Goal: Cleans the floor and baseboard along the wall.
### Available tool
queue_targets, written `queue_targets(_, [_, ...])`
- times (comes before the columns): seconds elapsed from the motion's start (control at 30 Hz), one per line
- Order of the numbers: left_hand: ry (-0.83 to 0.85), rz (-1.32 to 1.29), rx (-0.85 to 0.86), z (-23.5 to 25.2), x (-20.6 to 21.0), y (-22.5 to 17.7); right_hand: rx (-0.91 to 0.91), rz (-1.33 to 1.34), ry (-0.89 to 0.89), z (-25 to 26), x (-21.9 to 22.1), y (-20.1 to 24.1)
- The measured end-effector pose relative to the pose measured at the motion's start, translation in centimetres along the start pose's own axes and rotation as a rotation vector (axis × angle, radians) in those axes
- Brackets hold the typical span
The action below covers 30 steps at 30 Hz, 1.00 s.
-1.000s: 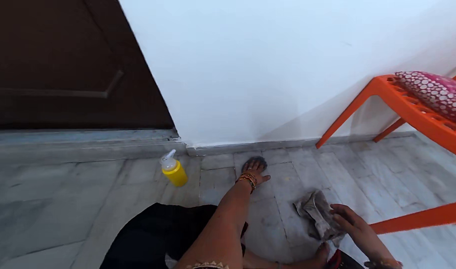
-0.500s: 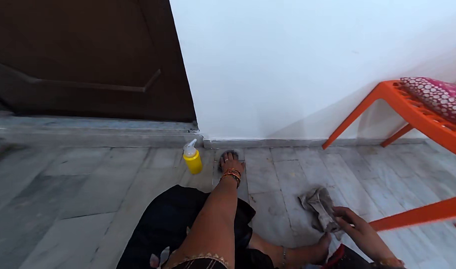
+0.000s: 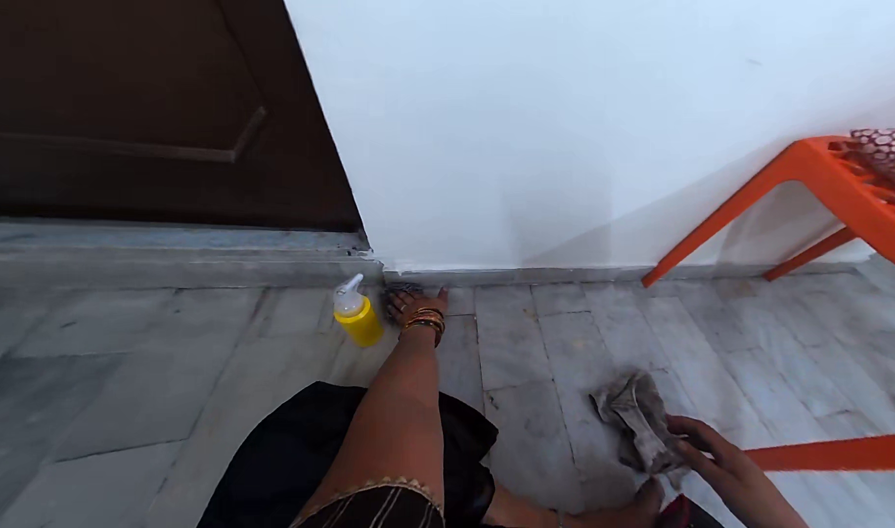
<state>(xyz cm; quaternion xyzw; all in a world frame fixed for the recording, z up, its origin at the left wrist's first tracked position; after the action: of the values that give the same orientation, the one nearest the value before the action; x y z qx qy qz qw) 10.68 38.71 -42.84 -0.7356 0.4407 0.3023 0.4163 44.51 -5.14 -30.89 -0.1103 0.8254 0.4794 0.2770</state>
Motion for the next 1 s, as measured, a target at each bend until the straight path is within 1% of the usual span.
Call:
queue_targets(0.1, [-0.013,0.014,-0.014,0.6,0.3,-0.1,-0.007,0.007,0.010,-0.1,0.3,0.2])
queue_targets(0.2, [0.018,0.056,-0.002,0.3,0.0,-0.7,-0.026,-0.008,0.005,-0.3,0.2,1.3])
queue_targets(0.33, [0.023,0.107,0.069,0.1,0.5,-0.9,-0.100,-0.039,0.024,-0.9,0.5,3.1])
queue_targets(0.4, [0.045,0.155,0.120,-0.7,1.5,-2.1,-0.125,-0.062,0.033,-1.0,0.7,3.9])
queue_targets(0.53, [0.093,0.236,0.241,-2.6,5.0,-5.8,-0.154,-0.097,0.061,-1.0,1.1,4.8])
queue_targets(0.6, [0.122,0.258,0.339,-3.8,7.4,-8.2,-0.166,-0.104,0.083,-1.0,1.3,5.0])
queue_targets(0.7, [0.159,0.221,0.498,-6.1,10.8,-12.5,-0.178,-0.092,0.117,-0.9,1.6,5.3])
queue_targets(0.83, [0.227,0.310,0.561,-8.4,13.5,-16.7,-0.148,-0.090,0.157,-0.3,2.1,4.5])
queue_targets(0.9, [0.268,0.372,0.678,-9.8,15.0,-18.5,-0.130,-0.087,0.176,-0.2,2.3,4.1])
queue_targets(1.0, [0.342,0.453,0.806,-11.3,16.7,-21.4,-0.115,-0.049,0.199,0.2,2.4,3.7])
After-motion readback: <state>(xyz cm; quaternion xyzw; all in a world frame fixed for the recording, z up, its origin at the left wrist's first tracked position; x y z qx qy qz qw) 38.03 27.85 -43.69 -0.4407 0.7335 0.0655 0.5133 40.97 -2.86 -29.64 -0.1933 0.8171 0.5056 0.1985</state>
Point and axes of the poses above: each hand's wrist, its own z-axis towards the middle knuckle, its own x-axis out of the palm, y = z × x, the point moved 9 cm from there along z, towards the middle knuckle, and after that the axes turned 7 degrees about y, right-handed, at the moved point
